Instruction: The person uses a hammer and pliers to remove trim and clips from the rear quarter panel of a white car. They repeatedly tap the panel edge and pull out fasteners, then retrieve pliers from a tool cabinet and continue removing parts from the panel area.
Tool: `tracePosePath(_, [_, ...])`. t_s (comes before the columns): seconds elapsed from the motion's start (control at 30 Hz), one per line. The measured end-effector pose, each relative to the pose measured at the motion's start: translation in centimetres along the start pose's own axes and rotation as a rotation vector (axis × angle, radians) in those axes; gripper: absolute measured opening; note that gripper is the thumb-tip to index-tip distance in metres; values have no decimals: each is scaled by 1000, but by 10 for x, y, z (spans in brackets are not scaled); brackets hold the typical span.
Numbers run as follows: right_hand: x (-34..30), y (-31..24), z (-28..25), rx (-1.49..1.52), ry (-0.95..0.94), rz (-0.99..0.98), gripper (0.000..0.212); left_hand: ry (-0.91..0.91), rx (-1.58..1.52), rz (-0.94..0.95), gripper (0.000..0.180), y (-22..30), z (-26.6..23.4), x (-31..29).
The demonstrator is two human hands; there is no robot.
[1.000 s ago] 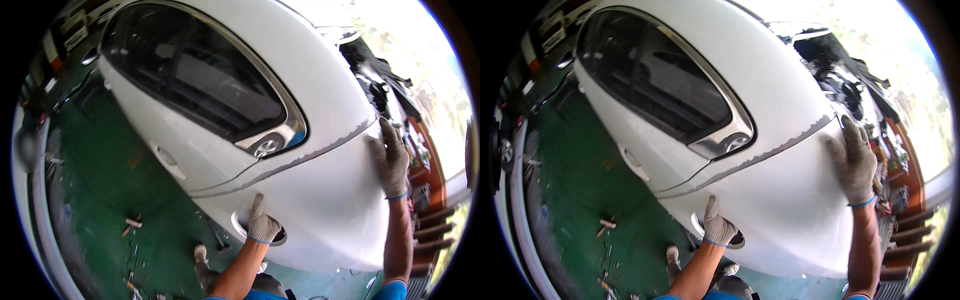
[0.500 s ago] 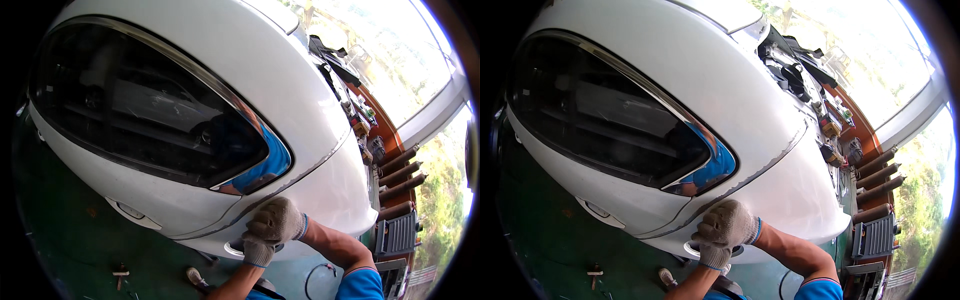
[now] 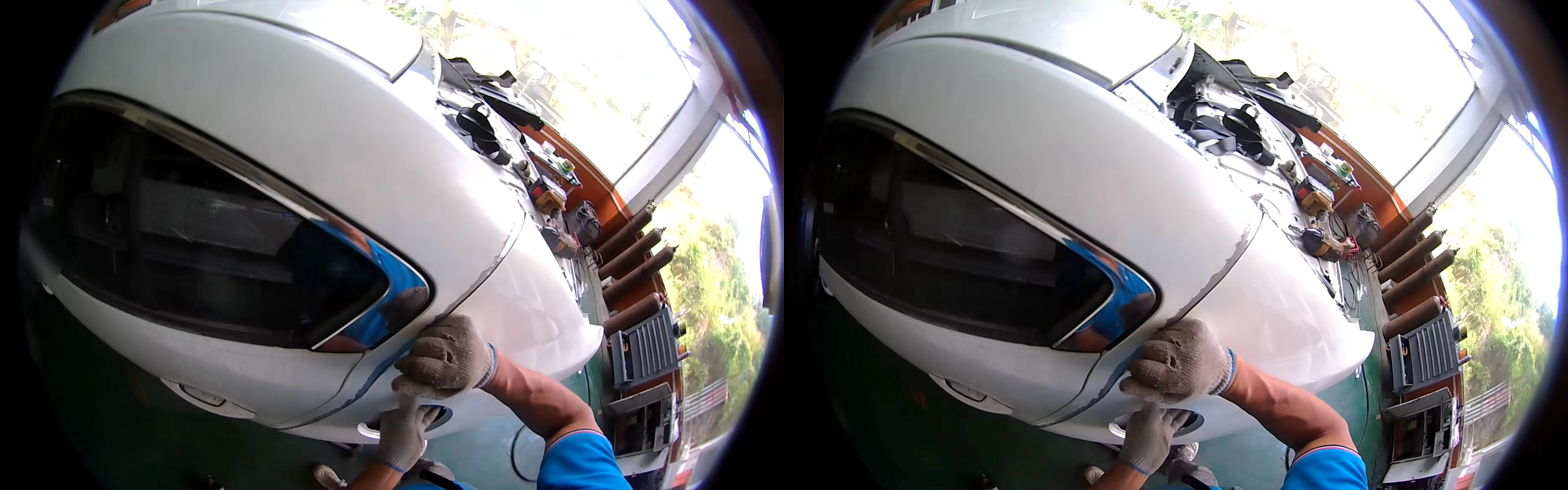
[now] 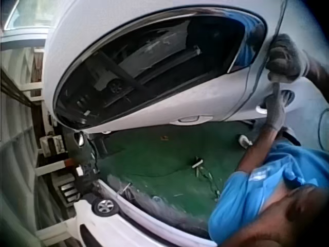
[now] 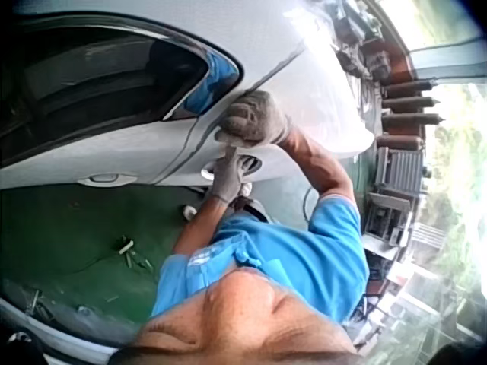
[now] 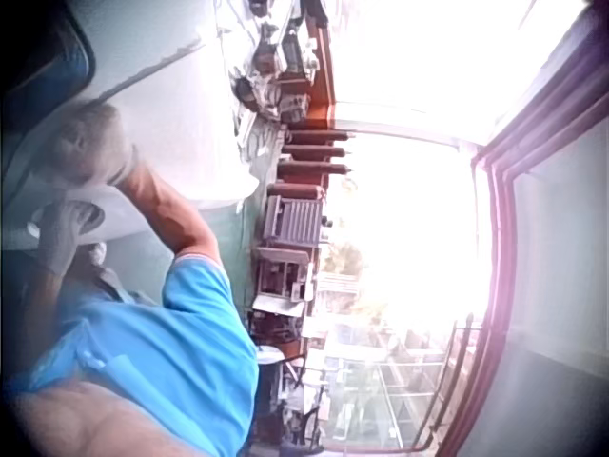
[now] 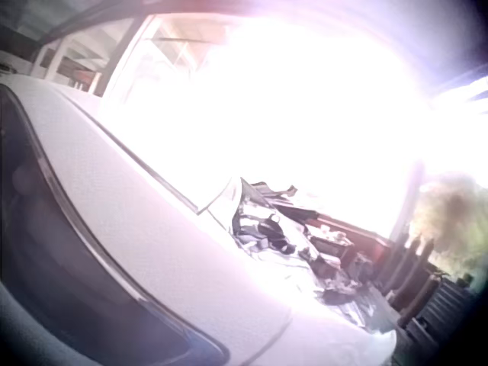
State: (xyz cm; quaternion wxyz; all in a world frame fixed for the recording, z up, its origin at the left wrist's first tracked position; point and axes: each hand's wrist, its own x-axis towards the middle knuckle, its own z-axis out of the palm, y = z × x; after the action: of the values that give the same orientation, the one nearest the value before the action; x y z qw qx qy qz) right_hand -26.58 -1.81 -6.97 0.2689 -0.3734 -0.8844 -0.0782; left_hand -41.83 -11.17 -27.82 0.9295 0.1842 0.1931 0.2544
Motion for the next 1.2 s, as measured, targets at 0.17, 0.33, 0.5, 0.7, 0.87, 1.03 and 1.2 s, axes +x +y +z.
tracePosePath(0.17, [-7, 4, -10, 72, 103, 108, 24, -95, 1018, 356, 40, 73, 59, -41])
tracePosePath(0.33, [-4, 9, -17, 108, 285, 195, 37, 0, 1769, 1230, 27, 113, 72, 12])
tracePosePath(0.5, [-5, 17, -36, 149, 406, 233, 51, -113, 2007, 1312, 31, 118, 90, 35])
tracePosePath(0.7, [-5, 24, -51, 245, 604, 244, 55, 35, 2137, 1210, 32, 116, 132, 11])
tracePosePath(0.87, [-6, 34, -67, 284, 625, 260, 52, 79, 2252, 1266, 30, 97, 143, 35])
tracePosePath(1.03, [-8, 57, -102, 415, 750, 300, 41, 121, 2287, 1425, 37, 107, 176, 67])
tracePosePath(1.2, [-43, 126, -164, 476, 451, 846, 41, 211, 2448, 1427, 46, 126, 209, 82])
